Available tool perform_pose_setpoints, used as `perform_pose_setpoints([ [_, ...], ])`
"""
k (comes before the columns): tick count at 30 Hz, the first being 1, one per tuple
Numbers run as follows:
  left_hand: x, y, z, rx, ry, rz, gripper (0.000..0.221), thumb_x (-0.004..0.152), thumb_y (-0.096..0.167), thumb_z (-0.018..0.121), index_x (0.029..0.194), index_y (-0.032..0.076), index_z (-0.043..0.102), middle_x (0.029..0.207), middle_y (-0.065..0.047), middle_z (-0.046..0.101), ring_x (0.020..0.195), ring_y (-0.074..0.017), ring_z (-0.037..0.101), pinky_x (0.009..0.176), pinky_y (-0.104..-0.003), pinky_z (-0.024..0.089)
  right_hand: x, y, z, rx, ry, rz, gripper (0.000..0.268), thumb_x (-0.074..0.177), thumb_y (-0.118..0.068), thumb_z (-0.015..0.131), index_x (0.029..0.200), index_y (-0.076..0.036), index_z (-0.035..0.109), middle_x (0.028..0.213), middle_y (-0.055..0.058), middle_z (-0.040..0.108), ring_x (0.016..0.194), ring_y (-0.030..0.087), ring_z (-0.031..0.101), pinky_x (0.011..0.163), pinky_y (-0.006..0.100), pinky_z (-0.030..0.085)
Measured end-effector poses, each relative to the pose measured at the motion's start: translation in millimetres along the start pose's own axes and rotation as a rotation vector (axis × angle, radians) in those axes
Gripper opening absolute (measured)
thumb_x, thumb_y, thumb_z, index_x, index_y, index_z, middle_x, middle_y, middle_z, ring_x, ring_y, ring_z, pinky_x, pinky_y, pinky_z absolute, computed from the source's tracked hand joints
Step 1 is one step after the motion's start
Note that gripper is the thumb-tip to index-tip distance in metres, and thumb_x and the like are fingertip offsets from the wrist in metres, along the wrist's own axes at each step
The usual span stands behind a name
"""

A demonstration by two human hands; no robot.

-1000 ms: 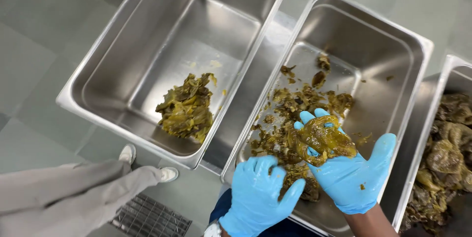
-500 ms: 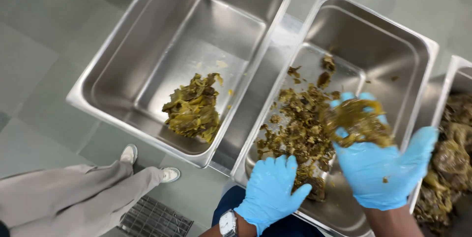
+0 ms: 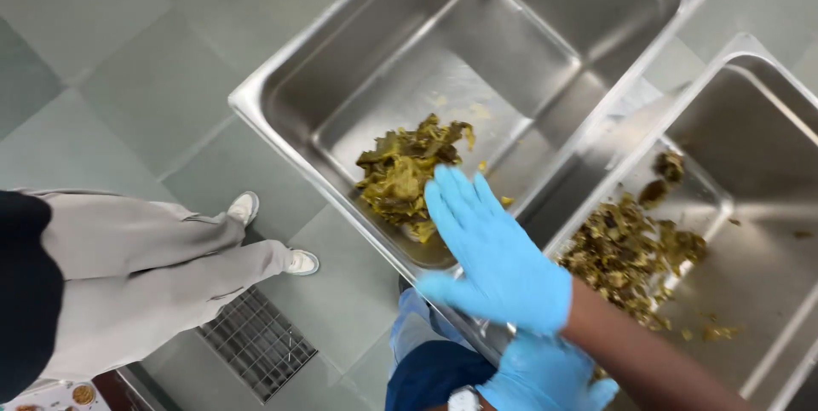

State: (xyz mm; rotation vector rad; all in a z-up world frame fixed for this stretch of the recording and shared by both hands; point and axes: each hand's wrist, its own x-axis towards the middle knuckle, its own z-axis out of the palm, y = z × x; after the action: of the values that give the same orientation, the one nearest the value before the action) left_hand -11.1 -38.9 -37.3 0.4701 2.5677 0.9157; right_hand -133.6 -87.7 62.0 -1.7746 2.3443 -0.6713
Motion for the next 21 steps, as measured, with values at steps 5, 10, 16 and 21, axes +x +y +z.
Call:
perform_pose_setpoints([
  [5,-11.0,-3.8,-0.8,-0.025,0.111,-0.045,0.059,0.095,0.057,0.062,0.115,0.001,0.065,0.11,-0.02,0.065,0.11,-0.0393,0.061,0.104,-0.058,0.042,-89.8,-25.8,-60.4,0.437,-0.112,0.002,0.07,0.104,-0.044,0.054,0.145,0.012,0.046,0.154,0.035,0.044,0.144,0.048,0.043,0.12,0.053,0.028],
  [10,-7.2,9.8,-9.7,-0.003,0.162,0.015,0.057,0.091,0.054,0.063,0.117,0.004,0.064,0.112,-0.016,0.062,0.109,-0.0363,0.06,0.094,-0.052,0.045,-230.0,-11.5,-103.2,0.552,0.171,0.286,0.058,0.106,-0.047,0.055,0.13,0.005,0.059,0.137,0.026,0.06,0.132,0.038,0.057,0.121,0.047,0.039],
  [16,-9.9,22.2,-53.0,-0.054,0.143,0.0,0.068,0.085,0.052,0.069,0.121,-0.006,0.059,0.108,-0.021,0.059,0.092,-0.0358,0.058,0.076,-0.05,0.044,-280.0,5.9,-32.2,0.608,0.56,0.676,0.051,0.107,-0.05,0.055,0.115,-0.002,0.072,0.12,0.017,0.076,0.119,0.029,0.072,0.121,0.042,0.051],
  [21,-10.1,27.4,-35.4,0.185,0.465,0.054,0.074,0.087,0.055,0.067,0.132,-0.003,0.057,0.123,-0.024,0.064,0.099,-0.037,0.063,0.081,-0.048,0.05,-256.7,15.5,-10.9,-0.295,-0.356,0.86,0.064,0.083,-0.046,0.074,0.129,-0.006,0.058,0.128,0.023,0.058,0.119,0.045,0.054,0.099,0.048,0.045],
])
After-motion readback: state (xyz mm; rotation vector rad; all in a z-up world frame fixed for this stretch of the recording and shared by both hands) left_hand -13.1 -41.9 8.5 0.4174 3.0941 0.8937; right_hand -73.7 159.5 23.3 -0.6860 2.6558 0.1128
